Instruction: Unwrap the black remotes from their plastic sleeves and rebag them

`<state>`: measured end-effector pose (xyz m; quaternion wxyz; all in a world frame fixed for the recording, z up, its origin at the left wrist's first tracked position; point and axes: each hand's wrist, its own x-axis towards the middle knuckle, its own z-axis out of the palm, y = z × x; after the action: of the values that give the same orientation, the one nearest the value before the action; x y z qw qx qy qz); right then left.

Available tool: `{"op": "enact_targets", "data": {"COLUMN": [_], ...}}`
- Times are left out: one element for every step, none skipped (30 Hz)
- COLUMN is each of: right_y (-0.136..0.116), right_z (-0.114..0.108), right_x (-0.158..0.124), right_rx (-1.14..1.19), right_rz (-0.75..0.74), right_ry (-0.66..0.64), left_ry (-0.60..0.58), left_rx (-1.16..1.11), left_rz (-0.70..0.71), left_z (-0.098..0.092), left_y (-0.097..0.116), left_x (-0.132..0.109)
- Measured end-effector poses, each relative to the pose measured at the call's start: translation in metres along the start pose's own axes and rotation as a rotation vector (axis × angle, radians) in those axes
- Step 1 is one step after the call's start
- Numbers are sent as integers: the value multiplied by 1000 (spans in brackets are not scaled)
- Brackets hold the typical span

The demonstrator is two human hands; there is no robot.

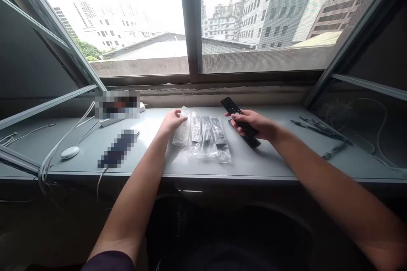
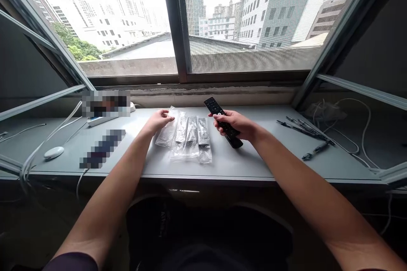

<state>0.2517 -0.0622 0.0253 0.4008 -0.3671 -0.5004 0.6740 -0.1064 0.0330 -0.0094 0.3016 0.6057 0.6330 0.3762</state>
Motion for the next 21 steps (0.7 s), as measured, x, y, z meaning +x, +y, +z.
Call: {"op": "enact_targets", "data": {"right_y": [0, 0, 0, 0, 0, 1, 1, 1, 1, 1, 1, 1, 1, 1, 1, 1, 0, 0, 0, 0, 0], "right_z": [0, 0, 0, 0, -1, -1, -2, -2, -2, -3, -3, -2, -2, -2, -2, -1, -1, -1, 0, 0, 0], "right_x": [0, 0, 0, 0, 1, 1, 1, 1, 2, 2, 1, 1, 1, 1, 0, 0, 0, -1, -1, -1, -1], "right_rx": [-1, -1, 0, 1, 1, 1, 1, 1, 1, 1, 0, -1, -2, -3, -4, -5, -6, -7, -8, -8, -8], "right_rz": [0, -1, -1, -1, -2, -3, -5, -6, -7, -8, -7, -7, -7, -7, -8, -9, -11, -12, -11, -11, -10], "right_ry": [0, 1, 2, 2, 4, 4, 6, 7, 8, 9, 10, 11, 12, 13, 13, 12, 9, 5, 1, -1, -2], "left_ry": [17, 34, 47, 53, 52, 42, 27, 12, 4, 2, 13, 34, 63, 90, 103, 102, 93, 111, 134, 145, 149], "left_rx": [43, 79, 106, 121, 122, 106, 78, 40, -1, -42, -78, -104, -124, -129, -117, -95, -66, -35, -17, -20, -47], "left_rz": [31, 56, 70, 66, 50, 28, 5, -11, -24, -35, -44, -60, -68, -72, -86, -98, -115, -129, -137, -154, -173], "left_z": [2, 4, 5, 5, 6, 6, 6, 6, 3, -1, -8, -17, -28, -41, -54, -66, -78, -87, -95, -100, -102], "left_y": [-1, -2, -2, -2, -2, -2, -3, -4, -6, -8, -12, -17, -22, -28, -34, -39, -44, -48, -51, -51, -51], "left_x": [-1, -2, -3, -4, -5, -5, -5, -4, -2, 0, 1, 2, 3, 3, 3, 2, 0, -1, -3, -4, -4]}}
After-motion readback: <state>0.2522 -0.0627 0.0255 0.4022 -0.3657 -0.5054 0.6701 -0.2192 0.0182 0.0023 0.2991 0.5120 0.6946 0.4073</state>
